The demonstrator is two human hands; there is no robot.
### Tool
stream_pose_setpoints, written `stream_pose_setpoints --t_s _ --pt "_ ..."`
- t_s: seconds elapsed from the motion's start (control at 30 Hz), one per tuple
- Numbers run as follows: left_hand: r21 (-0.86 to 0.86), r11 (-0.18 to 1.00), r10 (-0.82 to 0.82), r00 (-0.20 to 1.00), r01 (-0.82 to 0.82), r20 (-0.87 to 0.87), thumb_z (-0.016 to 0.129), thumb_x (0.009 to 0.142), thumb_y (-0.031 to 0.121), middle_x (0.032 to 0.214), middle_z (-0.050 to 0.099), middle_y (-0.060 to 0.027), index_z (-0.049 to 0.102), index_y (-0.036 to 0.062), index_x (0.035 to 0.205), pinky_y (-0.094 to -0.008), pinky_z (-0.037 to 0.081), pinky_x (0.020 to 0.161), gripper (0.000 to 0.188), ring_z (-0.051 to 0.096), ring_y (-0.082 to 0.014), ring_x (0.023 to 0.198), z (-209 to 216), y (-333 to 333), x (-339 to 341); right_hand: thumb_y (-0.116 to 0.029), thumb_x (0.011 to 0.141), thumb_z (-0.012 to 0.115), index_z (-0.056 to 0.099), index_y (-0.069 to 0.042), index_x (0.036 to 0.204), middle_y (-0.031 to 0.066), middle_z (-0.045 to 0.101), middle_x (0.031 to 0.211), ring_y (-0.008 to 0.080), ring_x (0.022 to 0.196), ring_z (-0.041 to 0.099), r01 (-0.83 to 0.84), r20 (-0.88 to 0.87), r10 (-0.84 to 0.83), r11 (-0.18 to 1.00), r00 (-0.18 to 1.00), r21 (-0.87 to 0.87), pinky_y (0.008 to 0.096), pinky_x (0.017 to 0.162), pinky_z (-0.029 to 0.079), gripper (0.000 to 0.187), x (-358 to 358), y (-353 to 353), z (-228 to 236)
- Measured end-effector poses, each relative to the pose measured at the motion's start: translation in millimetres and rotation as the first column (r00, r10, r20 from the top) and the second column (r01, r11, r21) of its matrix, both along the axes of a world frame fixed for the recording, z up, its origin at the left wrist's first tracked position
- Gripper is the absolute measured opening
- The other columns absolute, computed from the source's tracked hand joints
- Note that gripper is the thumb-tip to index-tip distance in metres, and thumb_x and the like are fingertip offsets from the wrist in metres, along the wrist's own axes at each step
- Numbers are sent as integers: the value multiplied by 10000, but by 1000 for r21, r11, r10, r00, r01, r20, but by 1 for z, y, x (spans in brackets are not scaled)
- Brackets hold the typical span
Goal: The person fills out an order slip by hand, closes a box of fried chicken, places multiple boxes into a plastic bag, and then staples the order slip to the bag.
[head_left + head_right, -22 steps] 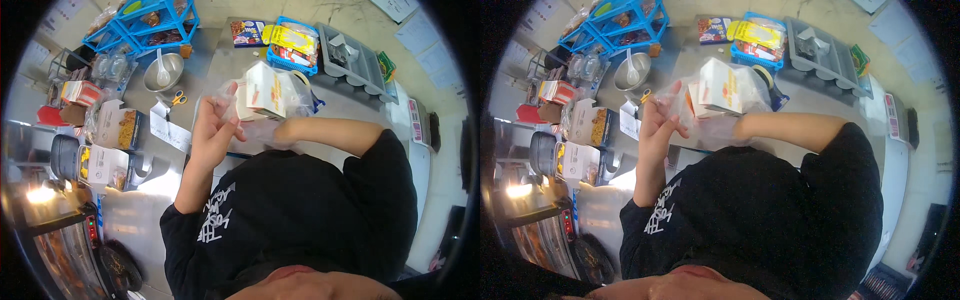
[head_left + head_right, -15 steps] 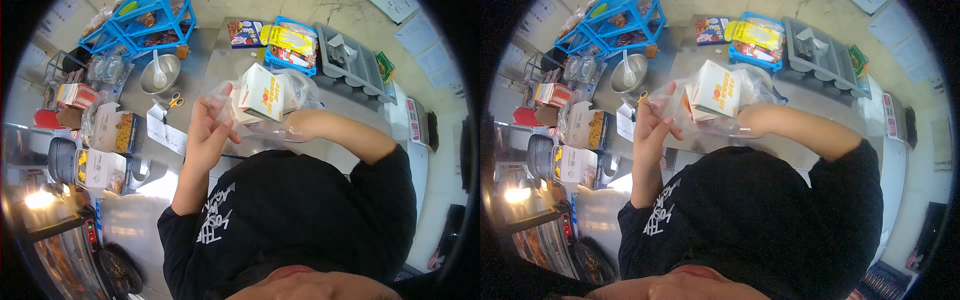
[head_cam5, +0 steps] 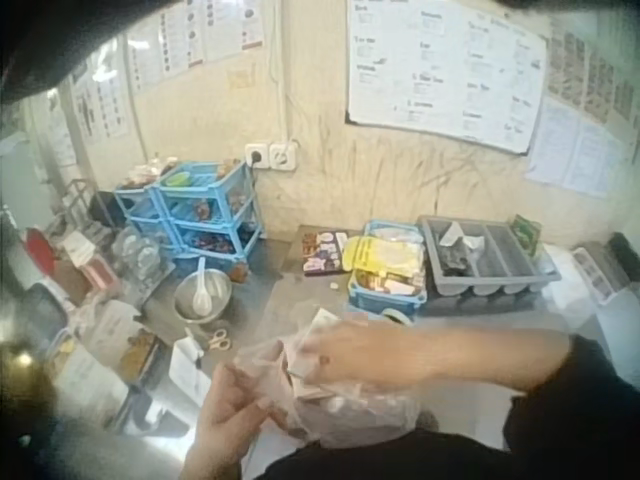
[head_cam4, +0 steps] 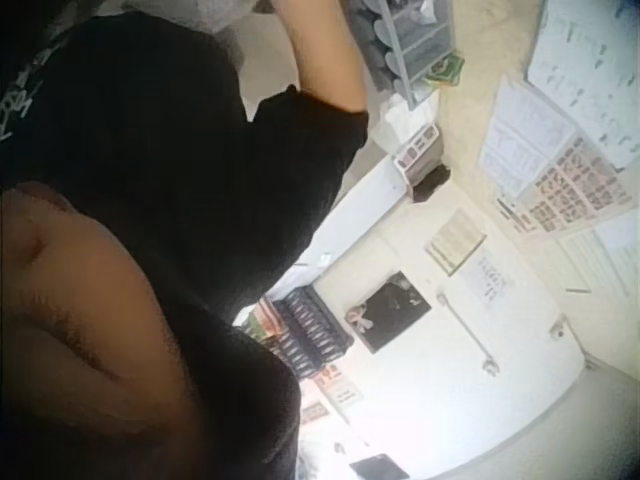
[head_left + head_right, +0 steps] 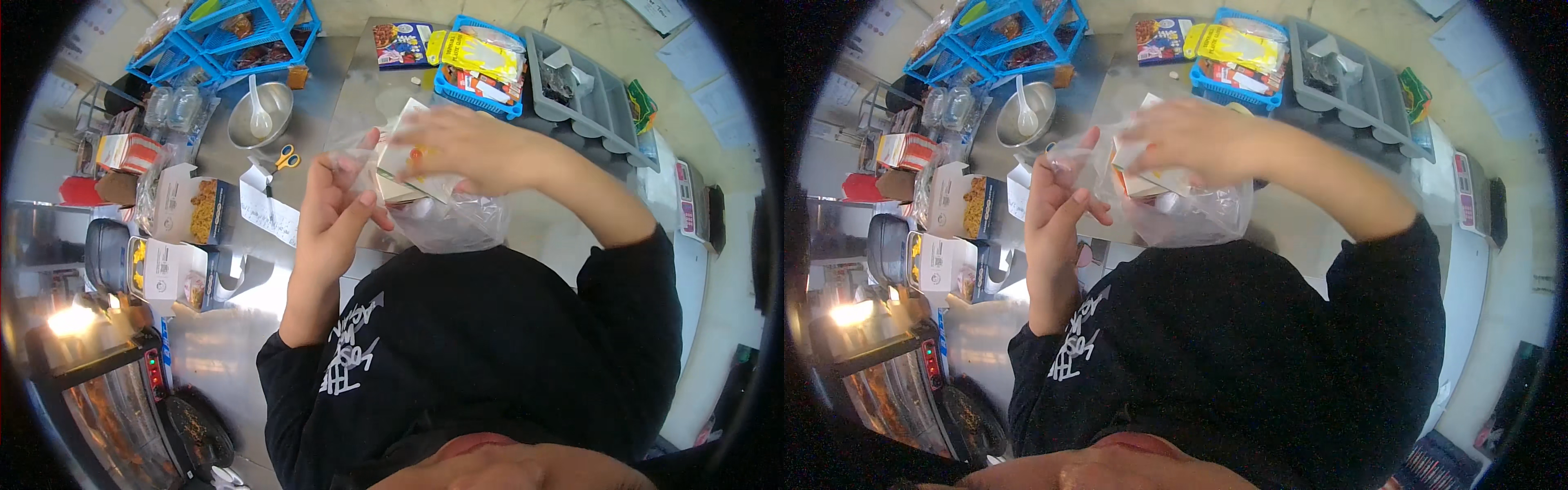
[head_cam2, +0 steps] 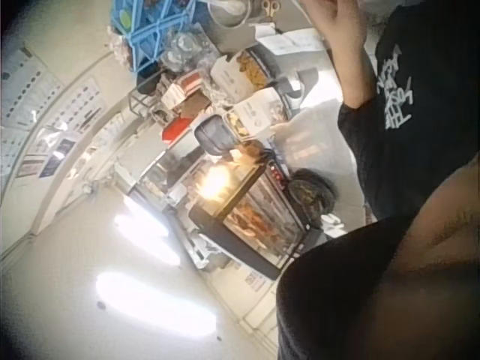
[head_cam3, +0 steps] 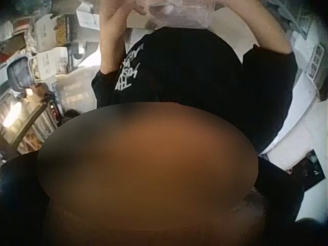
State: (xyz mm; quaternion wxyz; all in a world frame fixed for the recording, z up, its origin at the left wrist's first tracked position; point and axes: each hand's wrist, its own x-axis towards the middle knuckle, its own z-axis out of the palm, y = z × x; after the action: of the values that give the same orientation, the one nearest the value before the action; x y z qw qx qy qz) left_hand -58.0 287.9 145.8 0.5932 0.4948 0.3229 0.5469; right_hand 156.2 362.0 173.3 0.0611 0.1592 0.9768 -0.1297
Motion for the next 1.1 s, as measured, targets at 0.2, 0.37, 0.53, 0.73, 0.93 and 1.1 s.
stream_pose_setpoints --t_s 0.2,0.37,0.53,0.73,0.93,1.1 --pt "-9 999 45 999 -45 -9 471 723 14 1281 352 -279 333 17 1115 -248 484 563 416 598 -185 677 -2 3 0 -232 539 755 266 -247 1344 129 249 1384 355 1211 301 397 -31 -396 909 918 129 450 954 290 942 -10 -1 -56" --pt "17 999 46 998 -47 42 477 733 41 1263 356 -300 364 7 1117 -359 475 769 402 584 -277 894 4 15 -1 -169 679 631 500 -150 1120 138 431 1233 327 1073 435 292 -265 -263 953 928 78 419 899 335 460 16 13 -49" --pt "170 984 -63 995 49 75 517 750 73 1244 394 -271 380 11 1077 -448 320 963 360 386 -347 1182 42 -3 -12 -100 773 501 574 -43 775 100 542 1008 248 896 524 199 -576 -309 948 756 -248 354 772 415 92 71 -2 61" --pt "101 985 -120 979 138 -166 559 717 132 1155 491 -232 418 -12 1064 -365 319 952 401 462 -309 1121 52 -21 -25 -154 819 502 586 -69 753 129 536 969 245 887 521 93 -491 -224 956 842 -278 352 789 408 136 84 -27 64" --pt "152 971 -6 657 183 -754 614 658 152 1145 505 -188 438 -44 1110 -309 379 869 523 510 -234 1020 39 -48 -106 -373 717 655 396 -45 1242 205 329 1311 307 1230 316 72 -561 -290 923 775 -378 397 999 255 671 128 -56 17" --pt "22 957 -147 550 289 -822 800 472 273 1343 231 -257 196 -29 1318 -381 209 1020 1083 275 -355 1236 -68 -24 -67 -523 488 763 95 -49 1370 209 117 1404 308 1309 116 264 -336 -534 759 776 -595 400 1058 119 1203 115 -54 -79"
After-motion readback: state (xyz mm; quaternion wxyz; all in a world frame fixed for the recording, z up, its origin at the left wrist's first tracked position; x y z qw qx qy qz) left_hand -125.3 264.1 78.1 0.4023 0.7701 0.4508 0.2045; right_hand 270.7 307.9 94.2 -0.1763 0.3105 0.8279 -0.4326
